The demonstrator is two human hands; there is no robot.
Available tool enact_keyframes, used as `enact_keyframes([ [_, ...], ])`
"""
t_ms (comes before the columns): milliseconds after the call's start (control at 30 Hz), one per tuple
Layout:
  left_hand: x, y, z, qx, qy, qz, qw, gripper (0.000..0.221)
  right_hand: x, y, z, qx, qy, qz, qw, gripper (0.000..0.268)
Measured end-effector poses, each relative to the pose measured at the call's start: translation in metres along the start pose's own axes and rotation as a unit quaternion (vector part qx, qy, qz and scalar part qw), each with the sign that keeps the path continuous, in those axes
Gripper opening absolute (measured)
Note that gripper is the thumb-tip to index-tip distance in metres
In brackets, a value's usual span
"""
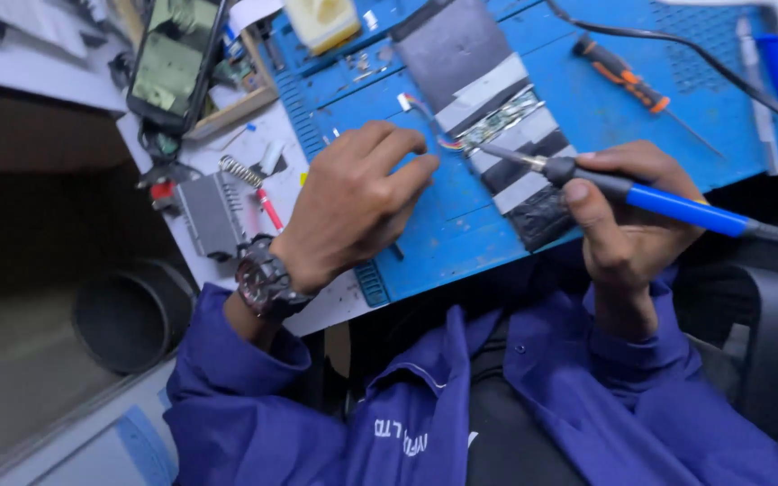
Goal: A person is soldering wires onto a circuit board component on an electronics repair mat.
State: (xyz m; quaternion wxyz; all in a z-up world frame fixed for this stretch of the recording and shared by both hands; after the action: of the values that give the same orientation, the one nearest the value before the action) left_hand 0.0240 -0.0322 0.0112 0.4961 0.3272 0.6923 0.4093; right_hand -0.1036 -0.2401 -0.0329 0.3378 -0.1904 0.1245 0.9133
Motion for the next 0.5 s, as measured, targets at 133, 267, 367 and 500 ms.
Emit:
enact_keyframes([
  [133, 0.001, -0.009, -0.002, -0.005, 0.001, 0.021, 1.0, 0.01, 0.007, -0.013, -0.005, 0.018, -0.019, -0.008, 1.0, 0.019],
  [267, 0.003, -0.019, -0.004, -0.041, -0.019, 0.033, 0.998, 0.01, 0.008, -0.011, -0.007, 0.028, 0.004, -0.035, 0.999, 0.027],
  [367, 0.004, -0.025, -0.005, -0.07, -0.03, 0.036, 0.996, 0.007, 0.009, -0.011, -0.007, 0.036, 0.009, -0.024, 0.999, 0.026],
  [500, 0.004, -0.026, -0.007, -0.111, -0.033, 0.036, 0.993, 0.01, 0.009, -0.014, -0.003, 0.031, -0.003, -0.008, 0.999, 0.025],
])
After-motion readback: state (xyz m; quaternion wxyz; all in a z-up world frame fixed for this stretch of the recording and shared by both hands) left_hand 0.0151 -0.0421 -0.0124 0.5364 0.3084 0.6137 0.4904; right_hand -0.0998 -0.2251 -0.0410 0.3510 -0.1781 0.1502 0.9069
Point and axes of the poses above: each hand's wrist, its own x-axis away from the middle knuckle, its own y-axis out of the back of the hand, z = x × y, the point moved 5 cm from there along -x, towards the middle knuckle, and after that the axes turned 2 degrees about -z, right-handed, at the moved point
